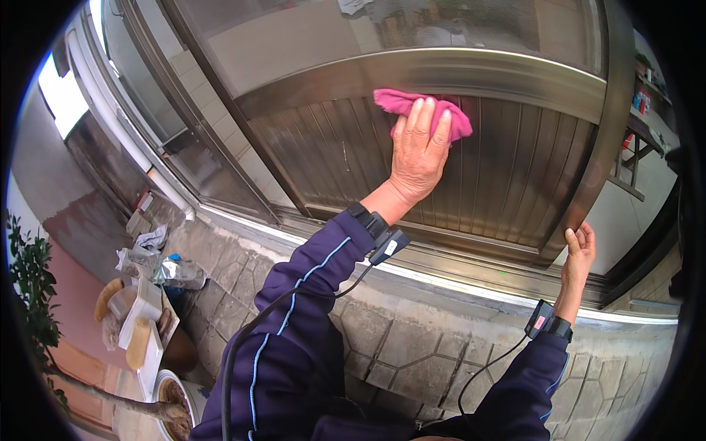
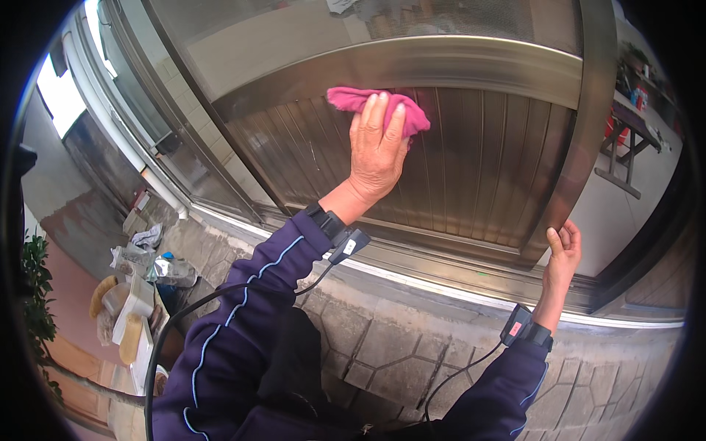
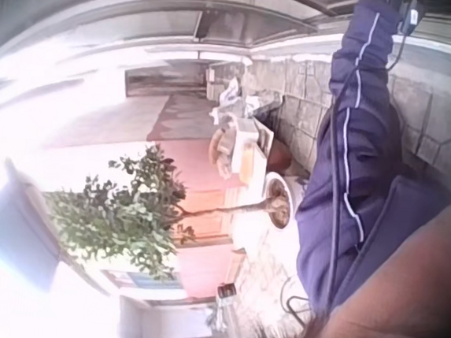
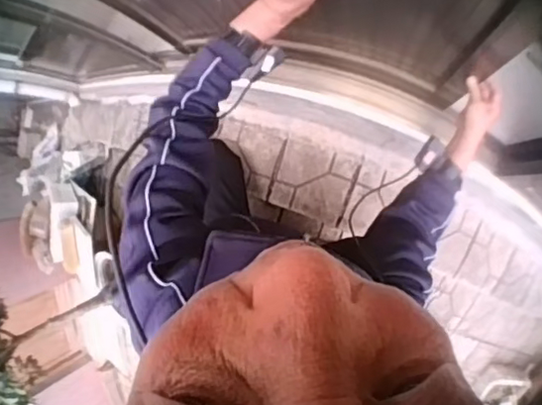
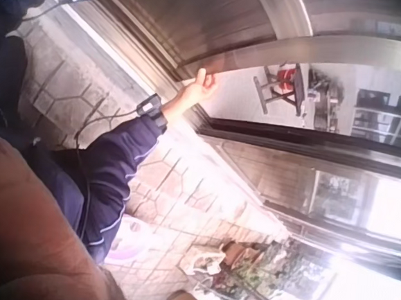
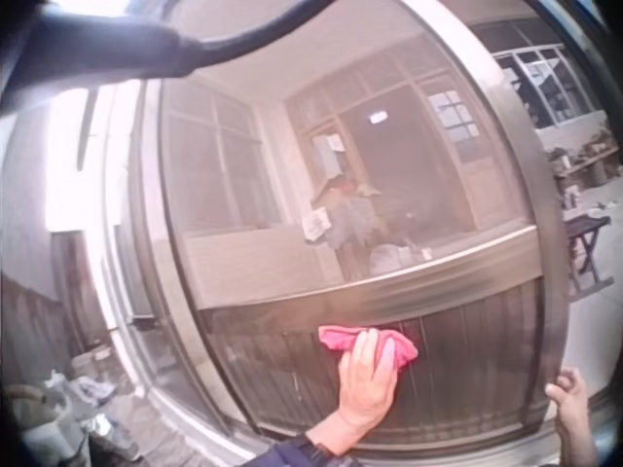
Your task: The person wipes a metal security door with a pink cloth, then enters a room and sweeps the tiled floor with a broom and dustpan. The person then wipes a glass window with the cloth.
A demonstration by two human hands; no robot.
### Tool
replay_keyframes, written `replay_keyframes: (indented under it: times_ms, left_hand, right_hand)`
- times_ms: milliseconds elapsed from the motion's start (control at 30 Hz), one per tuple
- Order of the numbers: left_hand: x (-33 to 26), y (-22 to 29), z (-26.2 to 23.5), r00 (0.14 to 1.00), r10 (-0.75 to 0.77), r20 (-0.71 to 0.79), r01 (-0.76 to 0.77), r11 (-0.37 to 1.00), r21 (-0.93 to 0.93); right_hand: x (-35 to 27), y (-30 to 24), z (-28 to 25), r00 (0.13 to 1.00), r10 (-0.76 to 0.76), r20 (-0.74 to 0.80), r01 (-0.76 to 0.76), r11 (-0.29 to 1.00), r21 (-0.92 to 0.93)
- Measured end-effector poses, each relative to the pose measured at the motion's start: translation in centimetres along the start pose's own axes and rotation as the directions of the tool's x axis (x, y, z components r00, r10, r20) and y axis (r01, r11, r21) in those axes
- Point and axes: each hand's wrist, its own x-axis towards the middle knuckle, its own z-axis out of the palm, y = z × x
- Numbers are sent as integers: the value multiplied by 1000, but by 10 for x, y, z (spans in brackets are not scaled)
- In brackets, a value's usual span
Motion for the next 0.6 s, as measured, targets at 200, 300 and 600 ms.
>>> replay_keyframes:
  times_ms: [200,300,600]
  left_hand:
    - [-19,-82,-38,987,122,101,-127,990,54]
    - [-49,-130,-65,993,-97,70,86,986,143]
    - [-79,-241,-118,791,-538,-292,591,795,136]
  right_hand:
    - [3,6,-4,999,11,-41,-10,1000,19]
    - [4,9,-6,998,-7,-64,6,1000,-14]
    - [9,17,-17,1000,-8,-22,7,1000,-9]
